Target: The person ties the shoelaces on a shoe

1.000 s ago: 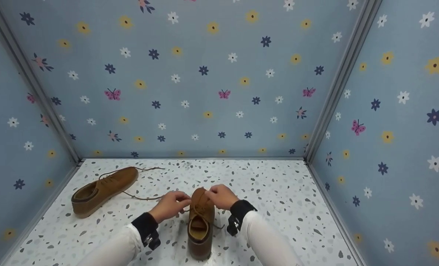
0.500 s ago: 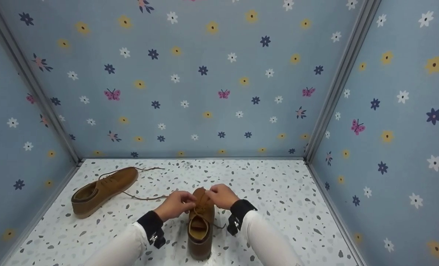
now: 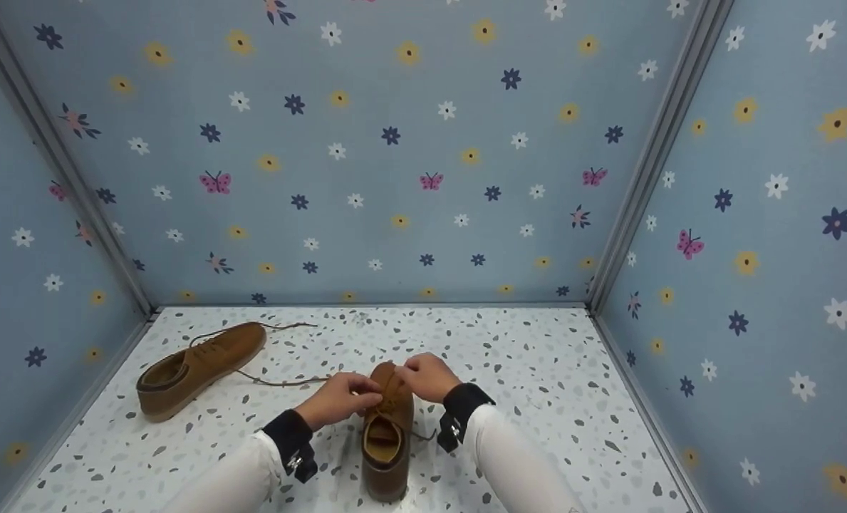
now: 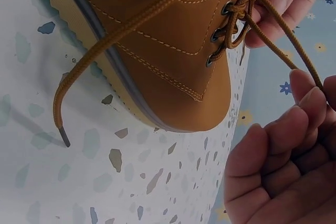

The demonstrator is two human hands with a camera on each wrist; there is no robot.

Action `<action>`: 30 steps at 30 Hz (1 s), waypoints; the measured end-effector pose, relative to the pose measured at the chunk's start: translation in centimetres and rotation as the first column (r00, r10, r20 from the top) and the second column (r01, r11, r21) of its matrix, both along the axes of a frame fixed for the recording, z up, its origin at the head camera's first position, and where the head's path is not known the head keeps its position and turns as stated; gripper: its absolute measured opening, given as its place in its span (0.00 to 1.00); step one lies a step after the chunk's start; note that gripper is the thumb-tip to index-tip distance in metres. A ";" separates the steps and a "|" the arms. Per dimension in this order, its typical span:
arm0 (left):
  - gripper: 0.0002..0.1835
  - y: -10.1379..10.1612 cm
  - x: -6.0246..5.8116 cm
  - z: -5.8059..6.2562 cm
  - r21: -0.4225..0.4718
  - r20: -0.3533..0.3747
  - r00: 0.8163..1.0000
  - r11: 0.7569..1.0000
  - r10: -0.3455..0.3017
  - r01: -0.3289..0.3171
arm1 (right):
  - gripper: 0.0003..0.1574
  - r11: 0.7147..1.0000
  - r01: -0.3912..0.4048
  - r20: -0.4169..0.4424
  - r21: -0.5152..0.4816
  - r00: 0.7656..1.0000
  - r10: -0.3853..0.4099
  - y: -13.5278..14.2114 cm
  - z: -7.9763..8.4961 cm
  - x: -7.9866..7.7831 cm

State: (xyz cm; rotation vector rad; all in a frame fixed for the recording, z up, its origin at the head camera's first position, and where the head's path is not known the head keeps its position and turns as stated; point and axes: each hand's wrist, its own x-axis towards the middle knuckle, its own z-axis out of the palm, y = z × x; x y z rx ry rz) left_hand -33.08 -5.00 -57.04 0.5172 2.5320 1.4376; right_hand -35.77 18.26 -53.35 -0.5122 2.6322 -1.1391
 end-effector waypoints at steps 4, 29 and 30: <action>0.16 0.0 -0.1 -0.2 -0.022 -0.018 1.000 1.000 -0.006 0.005 | 0.22 1.000 -0.001 0.000 -0.005 1.000 0.001 -0.1 0.0 -0.1; 0.07 0.4 0.4 -0.8 -0.102 -0.182 0.983 0.995 -0.024 0.005 | 0.26 0.999 -0.011 0.011 -0.031 1.000 0.011 -0.6 0.5 -0.2; 0.06 0.4 0.4 -0.9 -0.098 -0.190 0.982 0.995 -0.026 0.008 | 0.26 0.999 -0.007 0.013 -0.038 1.000 0.008 -0.6 0.5 -0.2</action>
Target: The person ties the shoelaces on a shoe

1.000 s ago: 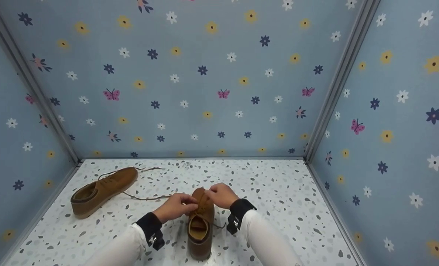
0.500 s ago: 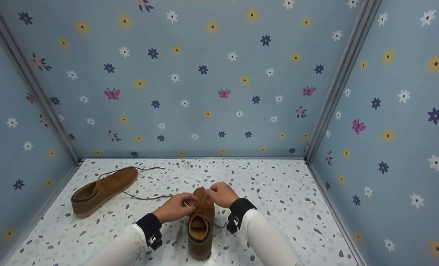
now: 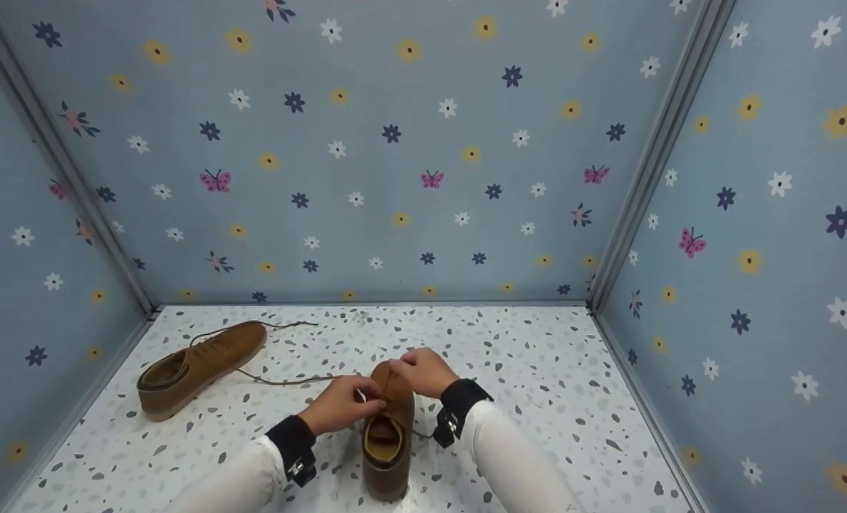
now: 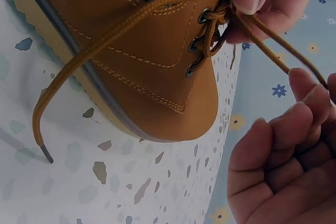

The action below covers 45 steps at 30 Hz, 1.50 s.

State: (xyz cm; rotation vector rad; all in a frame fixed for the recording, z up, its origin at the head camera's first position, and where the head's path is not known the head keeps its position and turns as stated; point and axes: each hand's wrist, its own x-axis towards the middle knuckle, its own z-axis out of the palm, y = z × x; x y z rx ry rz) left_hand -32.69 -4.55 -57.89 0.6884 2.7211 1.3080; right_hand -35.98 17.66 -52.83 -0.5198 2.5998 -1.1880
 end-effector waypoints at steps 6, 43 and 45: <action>0.08 -0.1 0.1 0.0 0.056 0.047 0.999 0.998 -0.012 0.010 | 0.23 0.999 0.023 0.014 -0.030 1.000 -0.023 0.5 -0.2 -0.1; 0.08 -1.1 0.0 -0.6 0.197 0.234 0.972 0.977 0.029 -0.077 | 0.10 0.983 -0.181 -0.018 0.037 0.983 0.182 0.5 -3.9 2.4; 0.08 -1.1 0.0 -0.5 0.208 0.229 0.973 0.976 0.021 -0.070 | 0.09 0.983 -0.181 -0.016 0.031 0.983 0.182 0.4 -3.9 2.5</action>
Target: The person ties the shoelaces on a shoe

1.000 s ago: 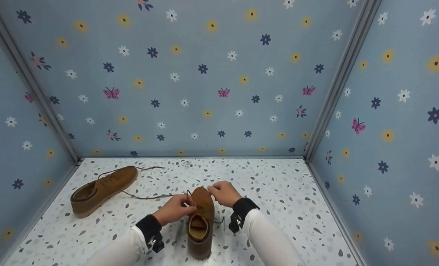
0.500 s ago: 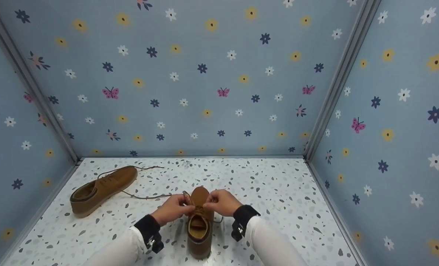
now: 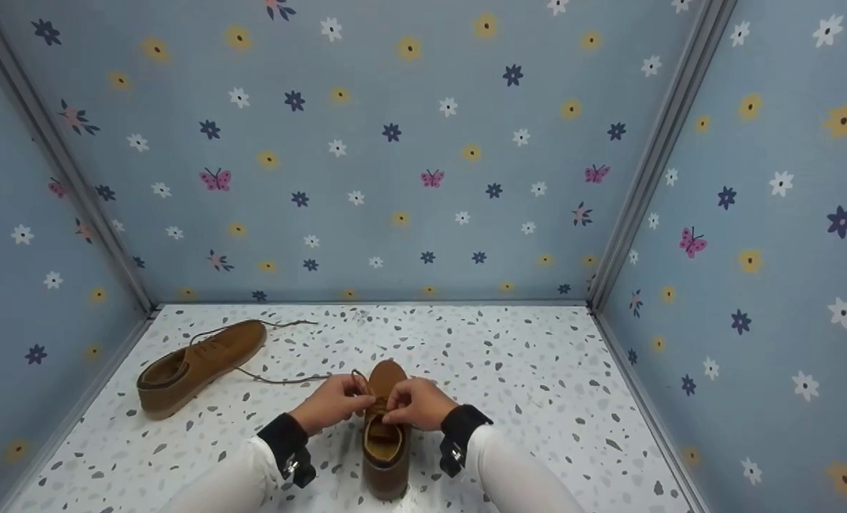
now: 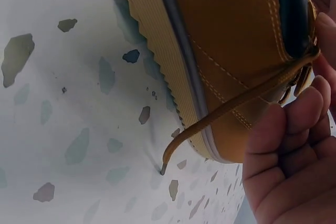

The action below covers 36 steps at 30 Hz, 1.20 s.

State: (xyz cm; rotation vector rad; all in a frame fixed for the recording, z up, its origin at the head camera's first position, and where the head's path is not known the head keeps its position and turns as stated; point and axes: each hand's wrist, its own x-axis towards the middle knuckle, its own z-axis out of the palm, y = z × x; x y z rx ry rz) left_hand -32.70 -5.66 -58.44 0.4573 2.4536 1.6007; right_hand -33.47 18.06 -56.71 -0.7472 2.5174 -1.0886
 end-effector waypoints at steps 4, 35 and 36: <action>0.07 0.0 -0.1 -0.1 0.024 0.007 1.000 1.000 -0.009 0.009 | 0.06 1.000 -0.017 -0.021 -0.003 1.000 0.017 0.0 0.2 0.1; 0.08 -0.1 0.3 -0.1 -0.001 0.065 0.998 1.000 0.002 -0.002 | 0.08 0.999 -0.016 0.002 -0.037 1.000 0.016 1.5 1.2 -0.2; 0.08 -0.1 0.3 -0.1 0.002 0.061 0.998 1.000 0.004 -0.004 | 0.08 1.000 -0.011 -0.002 -0.025 1.000 0.011 1.4 1.2 -0.2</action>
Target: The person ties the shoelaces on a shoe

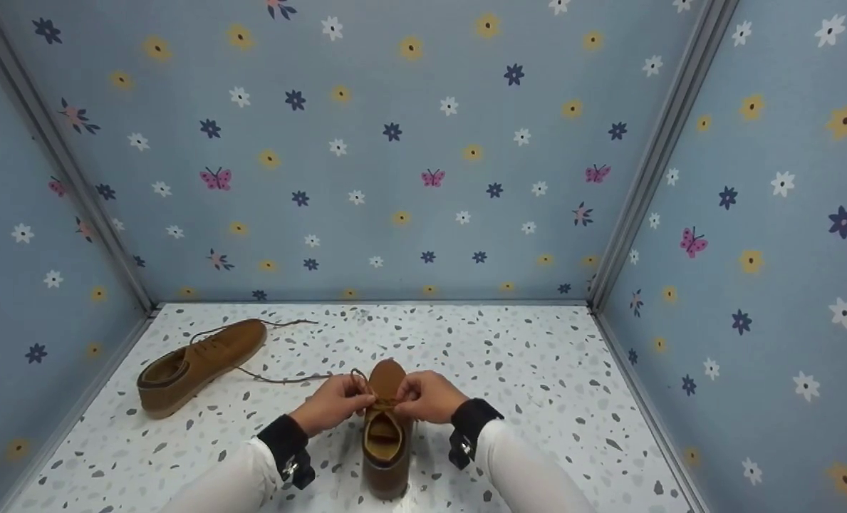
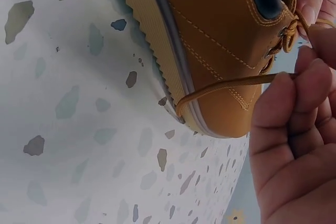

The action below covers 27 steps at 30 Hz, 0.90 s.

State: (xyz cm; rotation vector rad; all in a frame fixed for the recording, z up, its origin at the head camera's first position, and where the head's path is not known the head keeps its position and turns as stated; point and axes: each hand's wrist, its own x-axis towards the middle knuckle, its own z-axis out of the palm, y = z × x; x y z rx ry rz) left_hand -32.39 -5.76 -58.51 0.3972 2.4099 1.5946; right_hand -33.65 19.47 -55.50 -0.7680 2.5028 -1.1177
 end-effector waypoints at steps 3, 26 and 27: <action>0.08 0.1 0.0 0.1 0.016 -0.014 1.000 1.000 0.008 -0.008 | 0.07 1.000 0.014 -0.020 0.028 1.000 -0.014 -0.4 0.1 0.0; 0.08 0.1 0.2 0.0 0.092 -0.038 0.999 0.995 -0.027 0.031 | 0.05 0.996 0.051 -0.189 0.069 0.981 -0.037 -2.6 -1.4 0.2; 0.08 0.1 0.2 0.0 0.098 -0.039 0.999 0.995 -0.032 0.036 | 0.05 0.996 0.053 -0.194 0.072 0.980 -0.038 -2.7 -1.4 0.2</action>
